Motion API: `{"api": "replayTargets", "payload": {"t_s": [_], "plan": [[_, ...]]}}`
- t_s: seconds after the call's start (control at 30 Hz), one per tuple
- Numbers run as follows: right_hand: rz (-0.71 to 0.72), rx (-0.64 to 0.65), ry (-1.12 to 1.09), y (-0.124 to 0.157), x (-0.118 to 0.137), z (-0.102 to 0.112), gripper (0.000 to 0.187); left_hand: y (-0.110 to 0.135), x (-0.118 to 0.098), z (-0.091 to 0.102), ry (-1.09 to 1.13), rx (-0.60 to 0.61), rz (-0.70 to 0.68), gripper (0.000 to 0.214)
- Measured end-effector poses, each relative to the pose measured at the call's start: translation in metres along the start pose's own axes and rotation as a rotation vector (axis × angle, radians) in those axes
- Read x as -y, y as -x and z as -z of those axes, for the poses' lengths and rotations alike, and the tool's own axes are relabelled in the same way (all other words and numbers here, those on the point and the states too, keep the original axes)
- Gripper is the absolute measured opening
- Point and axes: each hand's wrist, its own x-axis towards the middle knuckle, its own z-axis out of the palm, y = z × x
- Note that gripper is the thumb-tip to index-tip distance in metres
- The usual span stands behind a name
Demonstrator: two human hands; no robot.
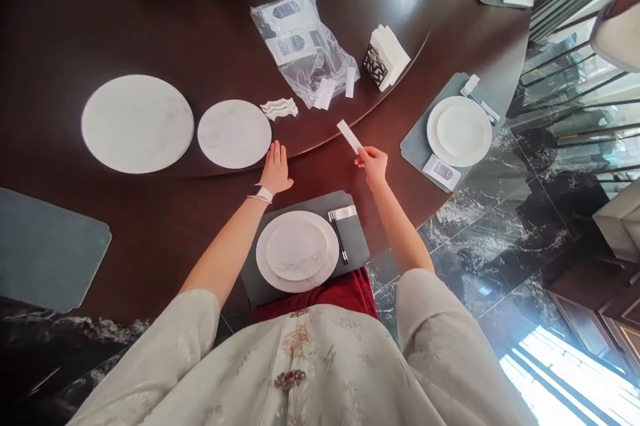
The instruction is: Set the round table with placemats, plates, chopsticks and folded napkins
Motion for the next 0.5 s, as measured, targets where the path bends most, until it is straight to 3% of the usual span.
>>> {"api": "replayTargets", "payload": {"t_s": [0.1, 0.23, 0.33, 0.4, 0.5], "plan": [[-0.049, -0.016, -0.048, 0.091, -0.033, 0.048, 0.035, -0.001, 0.001, 0.002, 0.006, 0.023, 0.015, 0.122], [0.053, -0.12, 0.282, 0.201, -0.101, 0.094, 0.027, -0.006, 0.004, -0.004, 0.019, 0.049, 0.018, 0.128], [0.136, 0.072, 0.53, 0.262, -0.153, 0.101, 0.021, -0.012, 0.011, -0.012, 0.016, 0.065, 0.009, 0.131], [0.136, 0.194, 0.608, 0.286, -0.178, 0.095, 0.024, -0.018, 0.016, -0.018, 0.009, 0.074, -0.005, 0.131], [0.094, 0.163, 0.689, 0.294, -0.197, 0.078, 0.032, -0.025, 0.021, -0.026, 0.0, 0.088, -0.015, 0.132]]}}
